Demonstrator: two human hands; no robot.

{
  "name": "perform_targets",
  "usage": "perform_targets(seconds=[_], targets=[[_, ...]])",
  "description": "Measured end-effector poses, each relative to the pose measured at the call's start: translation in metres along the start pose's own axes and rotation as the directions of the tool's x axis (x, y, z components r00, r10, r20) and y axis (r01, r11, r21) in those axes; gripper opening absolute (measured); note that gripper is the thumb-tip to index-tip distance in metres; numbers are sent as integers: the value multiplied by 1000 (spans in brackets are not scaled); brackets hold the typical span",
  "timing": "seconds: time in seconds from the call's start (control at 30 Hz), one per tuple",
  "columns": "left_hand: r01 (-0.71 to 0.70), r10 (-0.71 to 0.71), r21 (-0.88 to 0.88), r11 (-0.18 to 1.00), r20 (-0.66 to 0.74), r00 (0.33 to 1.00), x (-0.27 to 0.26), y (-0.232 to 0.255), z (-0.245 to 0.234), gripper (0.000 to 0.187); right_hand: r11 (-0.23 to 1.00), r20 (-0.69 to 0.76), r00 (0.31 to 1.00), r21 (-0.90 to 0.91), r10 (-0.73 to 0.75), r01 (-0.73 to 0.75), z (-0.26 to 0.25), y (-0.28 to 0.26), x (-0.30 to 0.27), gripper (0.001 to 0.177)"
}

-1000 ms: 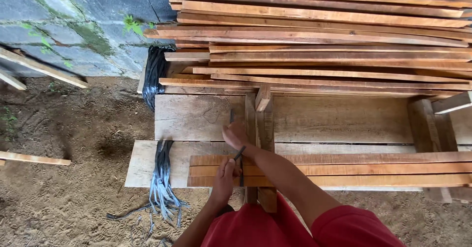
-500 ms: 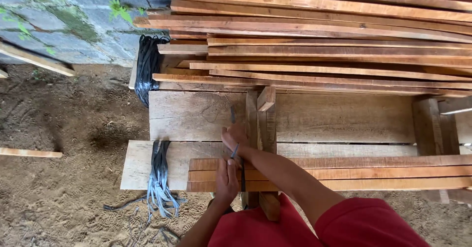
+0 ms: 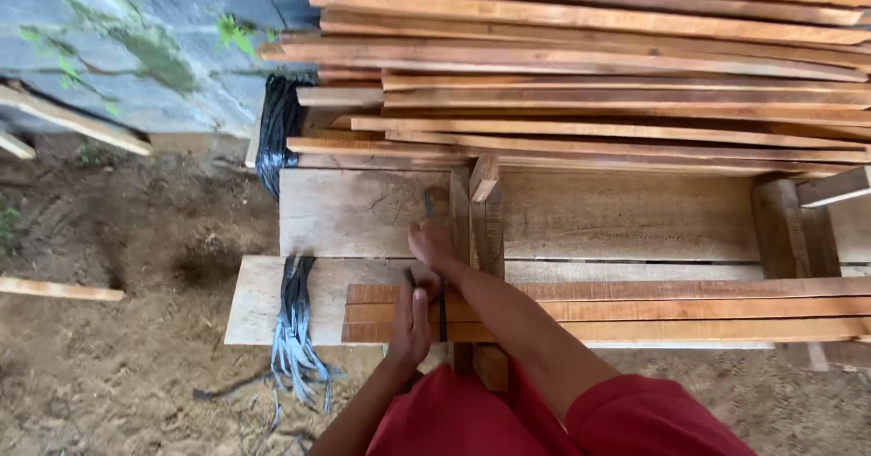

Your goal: Bundling thin strips of wood together using plastic ties and a knife.

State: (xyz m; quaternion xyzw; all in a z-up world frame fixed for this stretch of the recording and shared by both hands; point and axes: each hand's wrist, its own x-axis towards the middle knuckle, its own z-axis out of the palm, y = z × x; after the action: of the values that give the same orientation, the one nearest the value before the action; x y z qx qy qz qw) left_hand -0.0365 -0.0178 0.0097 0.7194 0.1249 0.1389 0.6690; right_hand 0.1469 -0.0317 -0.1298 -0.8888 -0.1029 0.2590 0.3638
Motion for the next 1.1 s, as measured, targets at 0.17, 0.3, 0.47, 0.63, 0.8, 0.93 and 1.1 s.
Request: perform_targets(seconds=[0.17, 0.3, 0.47, 0.63, 0.8, 0.93, 1.1], targets=[[-323, 263, 481, 815, 189, 946, -19, -11, -18, 52, 954, 190, 981, 282, 44, -97, -23, -2, -1, 45], [-439, 337, 661, 608, 286, 897, -23, -16, -16, 50, 628, 498, 839, 587, 219, -512, -64, -16, -34, 31], [-344, 364, 543, 767, 73, 928, -6, -2, -12, 18, 377, 497, 858, 775, 131, -507, -50, 39, -22, 34], [-67, 148, 433, 899, -156, 977, 7, 3, 10, 19, 373, 256, 954, 879, 158, -298, -69, 24, -44, 32], [73, -90, -99, 992, -185, 979, 5, 3, 27, 43, 361, 47, 934, 915, 353, -183, -80, 2, -59, 35], [51, -67, -156, 986, -101, 993, 4, -42, 20, 47, 495, -39, 901, 845, 432, -201, -47, 14, -23, 26], [31, -34, -103, 994, -22, 999, 6, 6, 13, 47, 932, -32, 995, 356, 90, -73, -52, -43, -48, 44]])
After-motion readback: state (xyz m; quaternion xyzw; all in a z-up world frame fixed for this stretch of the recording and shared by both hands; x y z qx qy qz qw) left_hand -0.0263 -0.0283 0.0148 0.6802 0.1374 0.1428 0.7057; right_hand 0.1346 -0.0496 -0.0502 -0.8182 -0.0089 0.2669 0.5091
